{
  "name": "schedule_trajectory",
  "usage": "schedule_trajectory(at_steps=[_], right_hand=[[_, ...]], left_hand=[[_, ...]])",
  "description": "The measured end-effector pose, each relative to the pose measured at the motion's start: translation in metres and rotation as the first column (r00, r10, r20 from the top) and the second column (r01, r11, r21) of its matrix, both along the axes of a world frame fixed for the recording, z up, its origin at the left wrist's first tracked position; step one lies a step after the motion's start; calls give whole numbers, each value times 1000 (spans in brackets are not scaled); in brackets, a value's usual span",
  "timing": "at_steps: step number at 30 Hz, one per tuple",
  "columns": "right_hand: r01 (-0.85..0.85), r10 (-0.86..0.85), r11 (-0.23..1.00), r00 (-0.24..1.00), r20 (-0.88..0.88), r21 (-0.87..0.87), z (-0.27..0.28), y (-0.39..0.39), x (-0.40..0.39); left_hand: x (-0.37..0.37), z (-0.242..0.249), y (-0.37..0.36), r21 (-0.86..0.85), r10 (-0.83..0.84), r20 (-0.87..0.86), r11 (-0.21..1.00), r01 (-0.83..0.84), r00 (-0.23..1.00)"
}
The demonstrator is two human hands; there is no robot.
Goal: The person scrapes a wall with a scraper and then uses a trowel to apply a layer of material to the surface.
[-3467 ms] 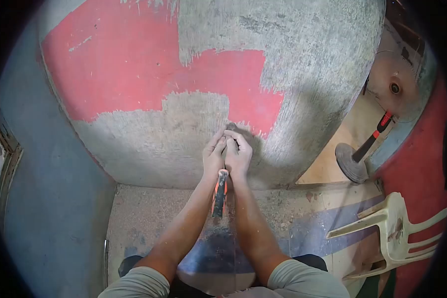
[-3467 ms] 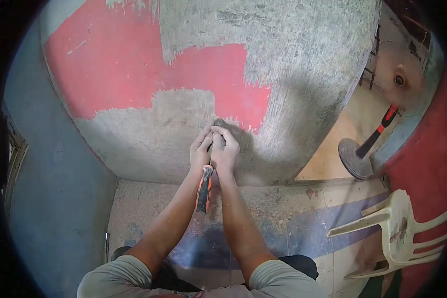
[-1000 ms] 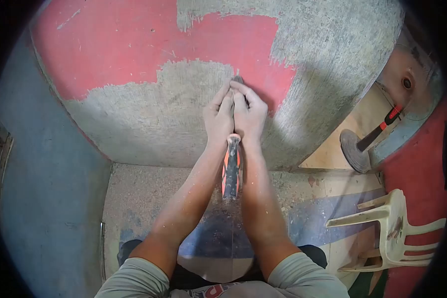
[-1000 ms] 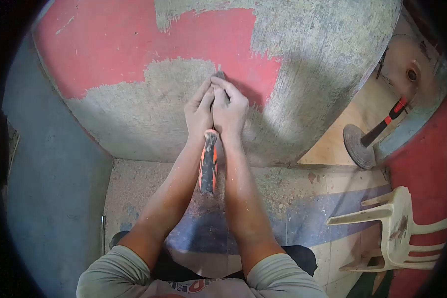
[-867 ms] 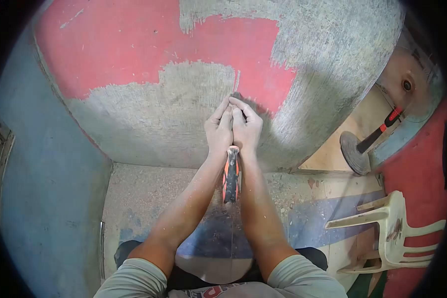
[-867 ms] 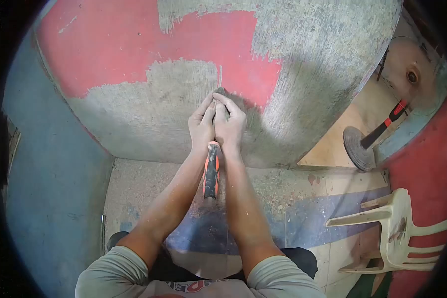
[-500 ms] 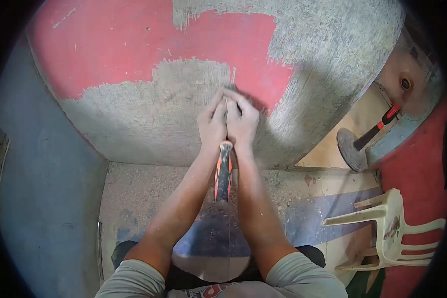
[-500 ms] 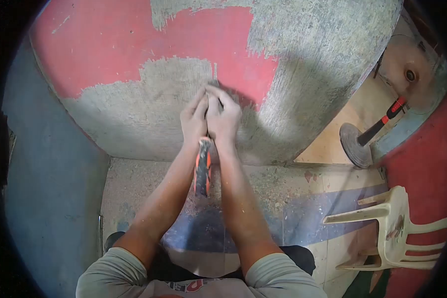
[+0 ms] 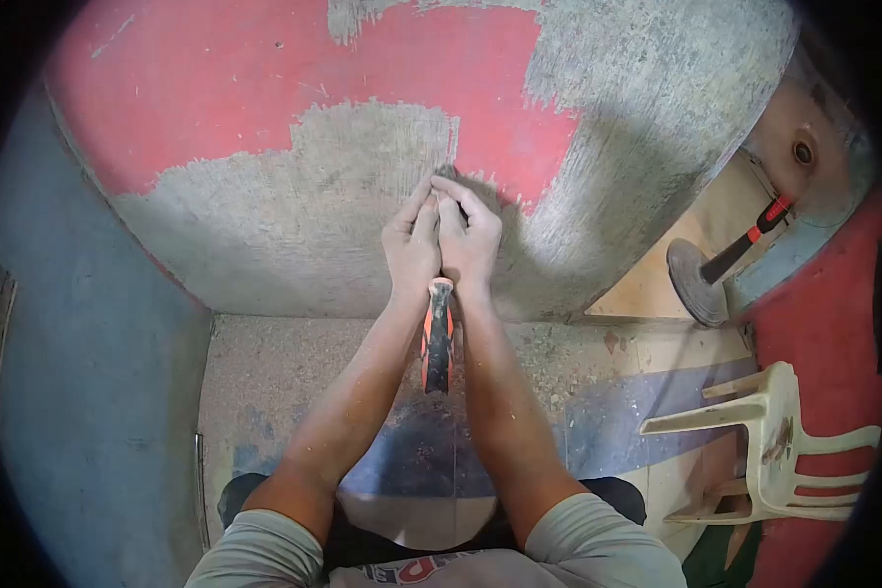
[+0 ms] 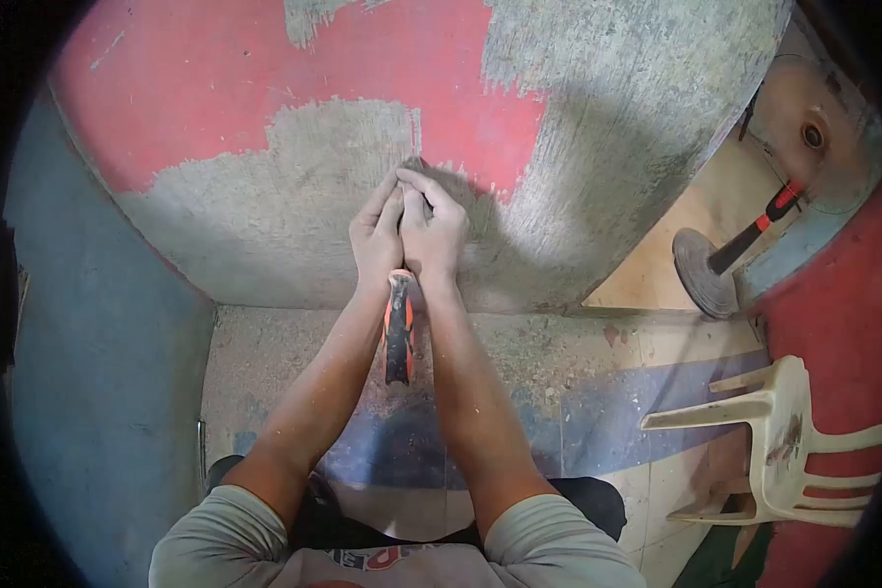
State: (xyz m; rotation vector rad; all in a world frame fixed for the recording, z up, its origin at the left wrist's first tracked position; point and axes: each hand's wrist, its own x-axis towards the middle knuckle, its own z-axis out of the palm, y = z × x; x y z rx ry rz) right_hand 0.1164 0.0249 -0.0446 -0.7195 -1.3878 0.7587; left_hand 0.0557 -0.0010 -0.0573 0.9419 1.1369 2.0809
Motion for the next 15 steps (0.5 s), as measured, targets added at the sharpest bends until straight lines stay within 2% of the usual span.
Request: schedule_trajectory(at_steps=[1, 2, 5, 6, 9, 12, 14, 15], right_hand=[[-16, 15, 998, 1000, -9, -55, -6, -2, -1], [-12, 13, 998, 1000, 11, -55, -8, 1, 0], [-3, 3, 995, 1000, -5, 97, 32, 9, -2], [9, -6, 992, 1000, -24, 129, 48, 9, -5], [34, -29, 992, 999, -40, 121, 50, 10, -10], [36, -36, 998, 999, -21, 47, 11, 4, -4], [-1, 0, 1000, 999, -43, -20, -16, 3, -3], [0, 0, 1000, 999, -32, 3, -9, 2, -3]], left_hand=[[0, -6, -1, -10, -11, 35, 1000, 11, 999], [-2, -9, 2, -2, 24, -22, 1000, -24, 999], [-6, 38, -1, 4, 105, -187, 994, -106, 977], [-9, 47, 6, 23, 78, -105, 997, -76, 991], [-12, 46, 14, 121, -17, 23, 993, 14, 1000], [-8, 11, 4, -5, 49, -103, 999, -50, 993], [-4, -11, 4, 7, 27, -34, 1000, -27, 999], [-1, -6, 0, 15, 17, -1, 1000, -17, 1000]])
